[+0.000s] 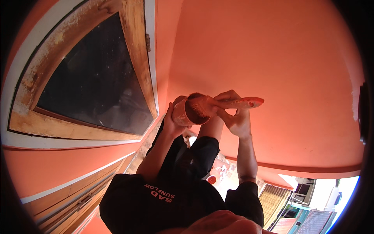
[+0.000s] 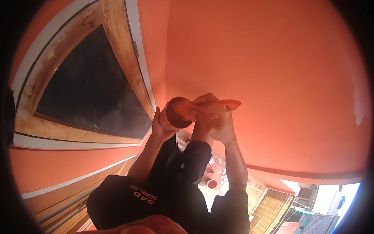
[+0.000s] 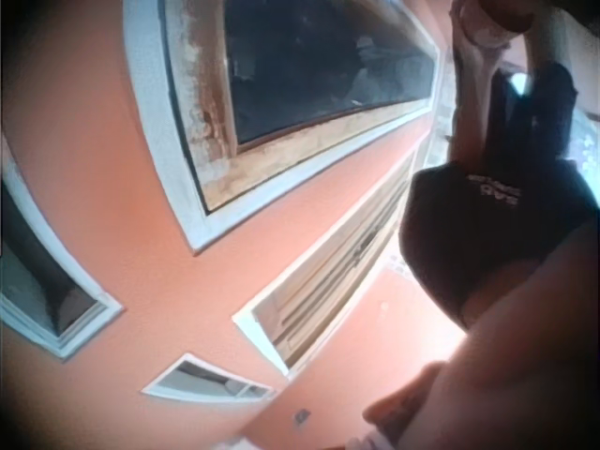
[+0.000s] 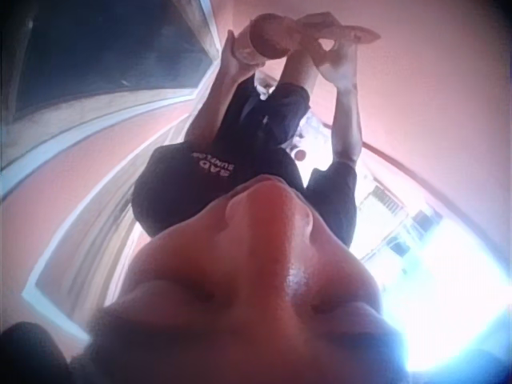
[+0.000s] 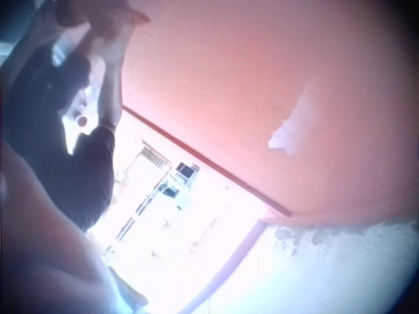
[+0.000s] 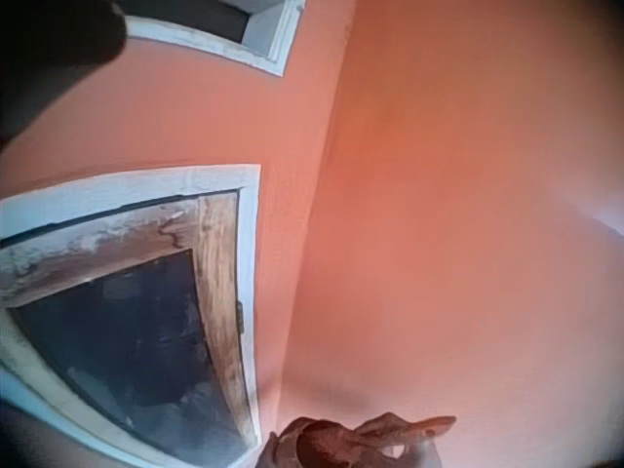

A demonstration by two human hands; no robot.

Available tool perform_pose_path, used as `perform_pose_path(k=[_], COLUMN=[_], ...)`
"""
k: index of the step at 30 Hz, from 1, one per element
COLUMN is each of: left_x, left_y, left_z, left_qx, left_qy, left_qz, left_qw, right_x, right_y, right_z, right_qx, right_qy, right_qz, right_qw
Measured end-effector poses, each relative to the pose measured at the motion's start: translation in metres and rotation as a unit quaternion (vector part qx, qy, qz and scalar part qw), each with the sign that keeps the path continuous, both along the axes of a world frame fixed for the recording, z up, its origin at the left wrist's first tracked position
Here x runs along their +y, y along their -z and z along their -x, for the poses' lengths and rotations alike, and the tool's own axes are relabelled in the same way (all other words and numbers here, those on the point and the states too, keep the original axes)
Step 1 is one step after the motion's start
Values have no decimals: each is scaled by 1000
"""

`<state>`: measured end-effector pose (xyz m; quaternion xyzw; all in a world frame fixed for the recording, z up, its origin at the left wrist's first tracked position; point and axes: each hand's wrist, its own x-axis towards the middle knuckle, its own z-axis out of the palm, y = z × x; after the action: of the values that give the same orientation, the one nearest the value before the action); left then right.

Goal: The person paints a peach-colored wall using a paintbrush and a small paint container. They repeatedly dip the brush into the container and apply paint to the wall surface in smooth strokes.

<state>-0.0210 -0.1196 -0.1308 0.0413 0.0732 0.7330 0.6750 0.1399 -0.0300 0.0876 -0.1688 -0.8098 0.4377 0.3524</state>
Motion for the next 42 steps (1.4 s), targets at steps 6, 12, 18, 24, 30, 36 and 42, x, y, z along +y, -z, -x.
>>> perform_pose_path(k=[6,12,18,24,30,36,42], left_x=[-1,-5,-5,-1,-1,-4,-1], left_y=[-7,-21,-9,0,-1,0,-10], left_z=[-4,-8,-6,-6,-6,-8,-3], left_qx=[10,17,-13,3,-38,-13,-15], left_qy=[22,19,47,32,41,11,44], left_qz=[2,-2,-48,-39,-57,96,19], left_qw=[1000,1000,998,999,997,995,999], right_x=[-3,-9,-5,8,-2,6,15], right_y=[3,8,13,4,12,15,3], right_z=[6,25,32,19,31,26,18], right_qx=[-44,-172,-231,-89,-234,-171,-108], right_qy=[-6,-11,-11,3,2,18,-61], right_qz=[47,-215,-254,-81,-244,-221,-284], right_qw=[998,961,939,993,941,960,951])
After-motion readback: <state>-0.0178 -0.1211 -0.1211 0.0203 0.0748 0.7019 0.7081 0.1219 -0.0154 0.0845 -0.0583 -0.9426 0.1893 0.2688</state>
